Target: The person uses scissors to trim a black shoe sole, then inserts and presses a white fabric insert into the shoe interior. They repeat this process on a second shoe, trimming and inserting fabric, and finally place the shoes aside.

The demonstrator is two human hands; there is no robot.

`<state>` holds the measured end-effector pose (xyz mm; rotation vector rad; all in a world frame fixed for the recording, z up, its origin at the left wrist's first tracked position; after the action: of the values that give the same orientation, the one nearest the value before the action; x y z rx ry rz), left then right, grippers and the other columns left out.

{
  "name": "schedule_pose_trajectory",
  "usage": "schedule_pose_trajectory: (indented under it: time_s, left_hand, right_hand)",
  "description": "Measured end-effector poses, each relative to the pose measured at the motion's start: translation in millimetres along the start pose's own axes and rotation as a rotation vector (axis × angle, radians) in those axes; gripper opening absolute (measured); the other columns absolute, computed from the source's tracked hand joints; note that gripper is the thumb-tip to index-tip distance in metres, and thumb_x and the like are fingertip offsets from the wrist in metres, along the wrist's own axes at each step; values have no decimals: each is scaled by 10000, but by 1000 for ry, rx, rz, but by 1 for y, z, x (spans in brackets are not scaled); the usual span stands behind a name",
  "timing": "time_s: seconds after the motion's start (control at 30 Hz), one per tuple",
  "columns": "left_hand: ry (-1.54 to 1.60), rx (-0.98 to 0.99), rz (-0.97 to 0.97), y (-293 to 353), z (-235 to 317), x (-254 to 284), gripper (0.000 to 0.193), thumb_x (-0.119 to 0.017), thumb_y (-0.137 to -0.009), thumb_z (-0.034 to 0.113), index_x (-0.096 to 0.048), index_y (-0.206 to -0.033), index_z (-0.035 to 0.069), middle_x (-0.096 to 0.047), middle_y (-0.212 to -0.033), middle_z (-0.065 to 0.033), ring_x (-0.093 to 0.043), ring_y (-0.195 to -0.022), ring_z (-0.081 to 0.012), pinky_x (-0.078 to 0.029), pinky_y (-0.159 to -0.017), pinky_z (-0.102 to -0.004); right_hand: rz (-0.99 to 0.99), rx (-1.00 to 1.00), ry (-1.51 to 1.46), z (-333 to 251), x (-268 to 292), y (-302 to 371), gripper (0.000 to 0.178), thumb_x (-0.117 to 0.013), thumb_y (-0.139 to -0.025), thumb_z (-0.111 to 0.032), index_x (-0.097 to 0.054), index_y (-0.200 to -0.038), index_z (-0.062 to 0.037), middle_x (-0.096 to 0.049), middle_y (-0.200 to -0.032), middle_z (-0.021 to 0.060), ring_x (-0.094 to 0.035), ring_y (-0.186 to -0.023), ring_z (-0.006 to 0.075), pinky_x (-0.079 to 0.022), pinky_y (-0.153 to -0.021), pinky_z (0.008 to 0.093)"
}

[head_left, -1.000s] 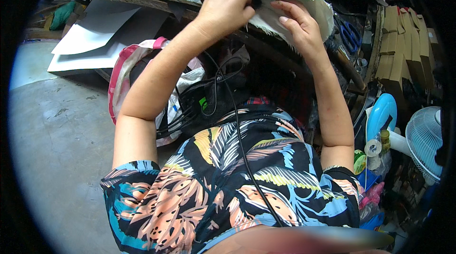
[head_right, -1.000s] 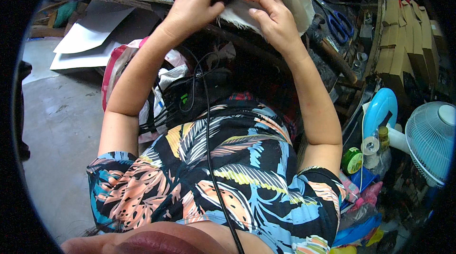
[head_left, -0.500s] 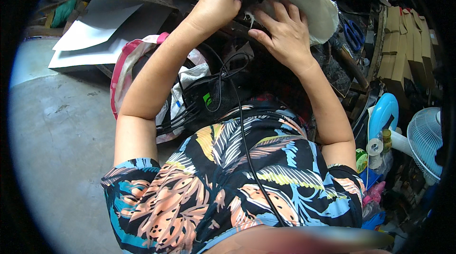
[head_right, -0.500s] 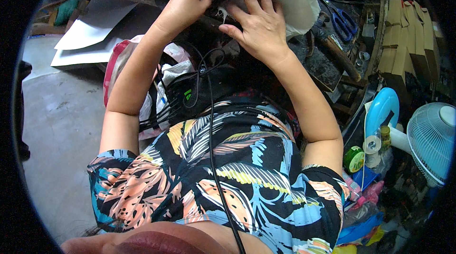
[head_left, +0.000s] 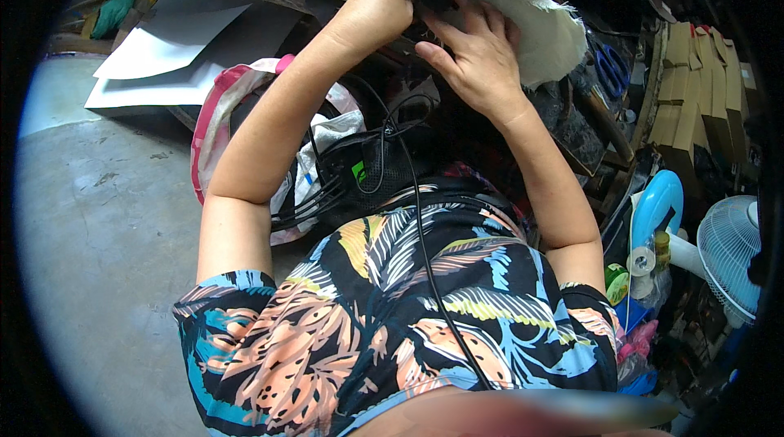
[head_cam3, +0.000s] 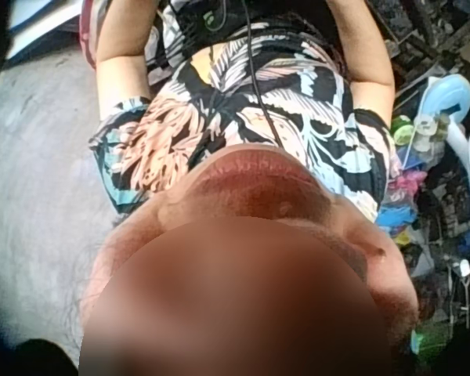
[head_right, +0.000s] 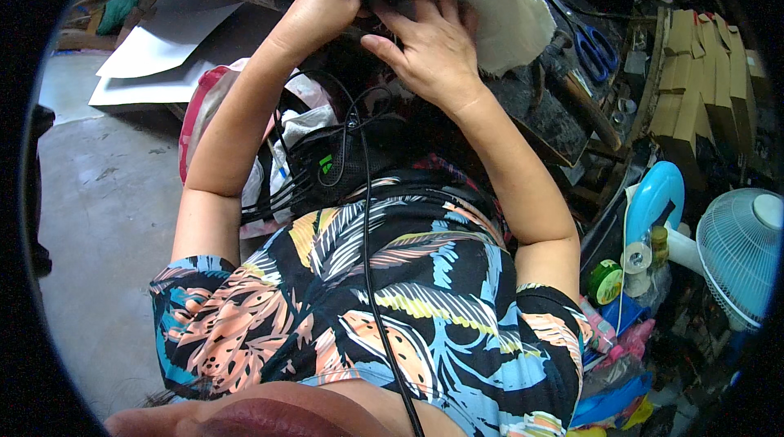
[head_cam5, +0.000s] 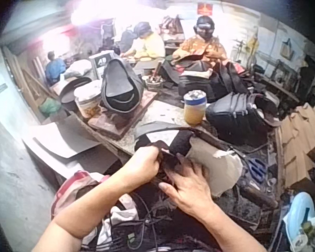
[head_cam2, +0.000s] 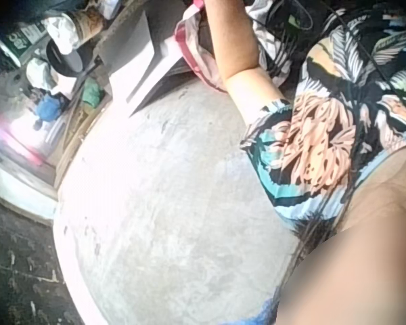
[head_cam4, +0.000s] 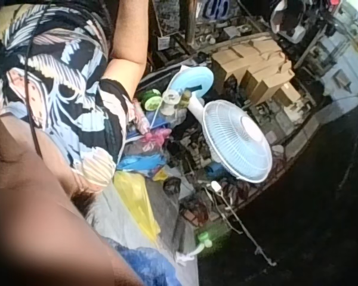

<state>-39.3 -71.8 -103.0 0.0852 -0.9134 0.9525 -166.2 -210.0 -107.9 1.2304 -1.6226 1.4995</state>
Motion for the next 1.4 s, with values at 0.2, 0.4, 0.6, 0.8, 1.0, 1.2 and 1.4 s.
schedule_pose_trajectory:
  time_s: [0.2,0.4,0.6,0.8,1.0,1.2,1.4]
  left_hand:
    - [-70,85,-98,-10,-15,-6,244,-593,-827,64,-656,-1010,-84,-666,-911,-315,-675,-906,-448,-540,-806,-490]
    - [-4,22,-20,-5,-8,-2,235,-598,-828,65,-650,-990,-97,-660,-913,-323,-663,-919,-465,-531,-822,-489]
    - [6,29,-5,1,5,6,255,-585,-841,54,-636,-1055,-75,-662,-915,-312,-659,-927,-464,-530,-830,-492]
    - [110,102,-72,5,14,17,200,-546,-812,10,-595,-999,-41,-662,-843,-252,-672,-803,-383,-525,-714,-431]
    - [107,40,-91,4,20,21,180,-558,-877,70,-583,-999,-60,-667,-798,-244,-675,-757,-382,-523,-674,-426]
    - [162,180,-103,6,17,14,301,-583,-920,185,-597,-1132,-28,-685,-942,-252,-683,-899,-399,-538,-788,-439]
    - [-37,-165,10,16,19,3,313,-528,-855,29,-635,-1146,-6,-679,-971,-263,-663,-947,-412,-536,-847,-463]
  right_hand:
    - [22,34,-341,15,9,-4,483,-540,-925,-595,-702,-1236,-262,-491,-1449,148,-420,-1323,385,-275,-1118,538]
    - [54,-6,18,6,1,-9,536,-573,-899,-603,-729,-1175,-171,-519,-1398,148,-453,-1248,387,-325,-1080,527]
    - [119,16,-57,14,6,-8,553,-570,-893,-616,-746,-1132,-150,-543,-1346,139,-471,-1203,372,-351,-1030,527]
    - [95,58,253,10,1,-10,603,-553,-874,-647,-694,-1232,-183,-532,-1358,75,-472,-1200,292,-377,-960,489]
    - [123,177,213,12,9,3,555,-602,-834,-637,-701,-1182,-217,-553,-1277,45,-484,-1153,274,-396,-906,484]
    - [105,196,130,-1,7,17,503,-697,-780,-570,-706,-1134,-212,-559,-1210,36,-504,-1126,272,-404,-919,491]
    - [126,282,-57,4,45,17,458,-659,-852,-569,-741,-1091,-187,-556,-1315,98,-484,-1214,303,-369,-1030,455]
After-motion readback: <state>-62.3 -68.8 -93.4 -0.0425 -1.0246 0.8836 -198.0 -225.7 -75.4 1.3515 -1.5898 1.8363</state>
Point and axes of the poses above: each hand's wrist, its own y-axis away from the middle knuckle, its own x-axis out of the back of the hand, z = x × y, the point moved 2 cm from there along -y, towards the middle knuckle
